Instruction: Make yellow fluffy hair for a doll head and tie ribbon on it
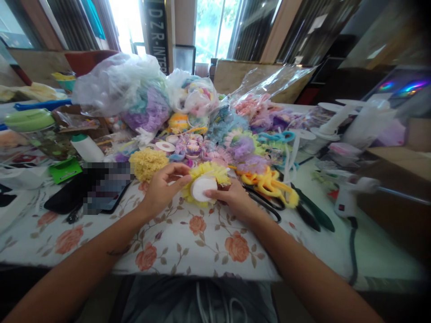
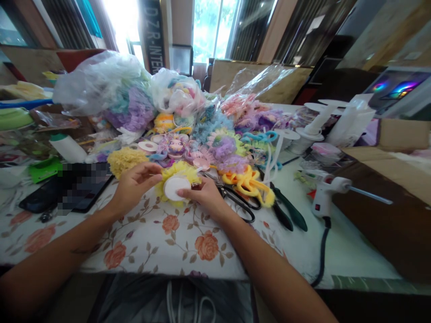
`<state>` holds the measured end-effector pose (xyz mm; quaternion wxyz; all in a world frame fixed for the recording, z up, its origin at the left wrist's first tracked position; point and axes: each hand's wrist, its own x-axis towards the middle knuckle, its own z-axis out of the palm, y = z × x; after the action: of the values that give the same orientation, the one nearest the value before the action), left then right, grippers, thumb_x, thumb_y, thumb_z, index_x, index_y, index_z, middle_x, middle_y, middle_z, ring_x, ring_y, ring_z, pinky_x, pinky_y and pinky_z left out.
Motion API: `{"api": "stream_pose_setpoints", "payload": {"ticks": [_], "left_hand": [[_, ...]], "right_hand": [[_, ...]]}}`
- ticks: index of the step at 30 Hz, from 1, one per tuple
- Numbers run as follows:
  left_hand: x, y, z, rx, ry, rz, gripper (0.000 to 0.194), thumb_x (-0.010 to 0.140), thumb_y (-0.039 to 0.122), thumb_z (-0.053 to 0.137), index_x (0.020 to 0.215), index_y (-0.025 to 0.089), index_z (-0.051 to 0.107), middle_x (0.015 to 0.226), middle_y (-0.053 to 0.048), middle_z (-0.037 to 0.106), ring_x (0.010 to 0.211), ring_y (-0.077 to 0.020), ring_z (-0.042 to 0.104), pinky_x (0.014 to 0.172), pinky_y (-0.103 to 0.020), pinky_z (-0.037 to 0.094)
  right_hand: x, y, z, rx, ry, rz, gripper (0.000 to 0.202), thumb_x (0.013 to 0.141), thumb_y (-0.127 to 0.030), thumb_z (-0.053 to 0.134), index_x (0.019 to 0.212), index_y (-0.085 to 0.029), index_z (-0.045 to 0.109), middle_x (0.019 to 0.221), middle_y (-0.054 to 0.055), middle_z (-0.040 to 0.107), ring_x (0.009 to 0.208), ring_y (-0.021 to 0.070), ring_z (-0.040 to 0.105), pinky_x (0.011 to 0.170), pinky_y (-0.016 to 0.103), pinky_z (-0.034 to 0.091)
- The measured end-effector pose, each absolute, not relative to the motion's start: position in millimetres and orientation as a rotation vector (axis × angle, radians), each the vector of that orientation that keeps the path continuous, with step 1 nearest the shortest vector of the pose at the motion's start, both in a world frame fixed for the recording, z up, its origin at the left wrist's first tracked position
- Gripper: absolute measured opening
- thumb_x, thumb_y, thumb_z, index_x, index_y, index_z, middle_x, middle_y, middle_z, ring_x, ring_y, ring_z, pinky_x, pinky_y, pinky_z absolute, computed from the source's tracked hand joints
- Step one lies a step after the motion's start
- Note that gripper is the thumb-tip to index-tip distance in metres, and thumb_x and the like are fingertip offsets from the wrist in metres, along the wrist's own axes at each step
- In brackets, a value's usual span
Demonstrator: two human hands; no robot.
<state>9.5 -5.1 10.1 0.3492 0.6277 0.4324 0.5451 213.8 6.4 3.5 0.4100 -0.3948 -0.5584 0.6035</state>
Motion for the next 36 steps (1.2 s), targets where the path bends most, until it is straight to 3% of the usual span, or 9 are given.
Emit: {"api": "stream_pose_setpoints", "payload": {"ticks": [5, 13, 20, 28, 33, 36], "left_hand": [[10.7, -9.5, 11.0, 1.753, 1.196, 1.404, 0.012, 0.078, 0.03, 0.067, 0.081, 0.018, 0.067, 0.081, -0.003, 0.068, 0.073, -0.0141, 0.063, 0.069, -0.023, 0.052], [12.9, -17.8, 15.2, 2.038, 1.176, 1.475, 0.014, 0.078, 0.024, 0.066, 0.091, 0.019, 0.065, 0.093, -0.004, 0.068, 0.078, -0.014, 0.063, 0.074, -0.024, 0.054], [7.6, -10.0, 15.0, 1.923, 1.067, 1.314, 0.009, 0.075, 0.021, 0.069, 0.082, 0.017, 0.065, 0.084, -0.004, 0.067, 0.08, -0.0139, 0.062, 0.073, -0.024, 0.052], [6.3, -3.7, 8.8, 1.709, 0.879, 1.237, 0.011, 0.071, 0.018, 0.073, 0.078, 0.015, 0.065, 0.082, -0.003, 0.064, 0.08, -0.0136, 0.06, 0.075, -0.025, 0.049], [5.5, -4.1, 9.1, 1.518, 0.864, 1.275, 0.019, 0.07, 0.024, 0.075, 0.085, 0.017, 0.067, 0.083, -0.002, 0.065, 0.077, -0.0118, 0.06, 0.071, -0.023, 0.05], [6.3, -5.8, 11.6, 1.512, 0.881, 1.314, 0.024, 0.071, 0.027, 0.075, 0.09, 0.017, 0.066, 0.09, -0.003, 0.065, 0.081, -0.0131, 0.062, 0.075, -0.025, 0.052]], "right_hand": [[216.7, 7.0, -0.7, -0.967, -1.42, 1.555, 0.04, 0.058, -0.026, 0.083, 0.094, -0.015, 0.07, 0.096, 0.006, 0.072, 0.084, 0.0202, 0.065, 0.08, 0.034, 0.05], [218.4, 6.9, 1.6, -0.99, -1.467, 1.54, 0.039, 0.057, -0.029, 0.083, 0.092, -0.014, 0.072, 0.092, 0.006, 0.073, 0.08, 0.02, 0.066, 0.077, 0.032, 0.051], [219.0, 5.1, 10.5, -0.972, -1.673, 1.424, 0.032, 0.057, -0.038, 0.082, 0.077, -0.015, 0.072, 0.077, 0.002, 0.071, 0.07, 0.0169, 0.062, 0.067, 0.028, 0.05], [218.7, 5.8, 9.5, -0.896, -1.713, 1.416, 0.029, 0.054, -0.035, 0.084, 0.069, -0.016, 0.069, 0.064, -0.002, 0.065, 0.061, 0.0141, 0.058, 0.059, 0.024, 0.048], [218.5, 4.9, 10.5, -0.95, -1.625, 1.433, 0.031, 0.056, -0.035, 0.083, 0.076, -0.014, 0.072, 0.075, 0.002, 0.07, 0.067, 0.0161, 0.061, 0.067, 0.029, 0.05], [220.5, 6.6, 8.8, -1.001, -1.57, 1.433, 0.03, 0.056, -0.032, 0.083, 0.077, -0.013, 0.072, 0.072, 0.002, 0.069, 0.062, 0.0141, 0.06, 0.063, 0.027, 0.048]]}}
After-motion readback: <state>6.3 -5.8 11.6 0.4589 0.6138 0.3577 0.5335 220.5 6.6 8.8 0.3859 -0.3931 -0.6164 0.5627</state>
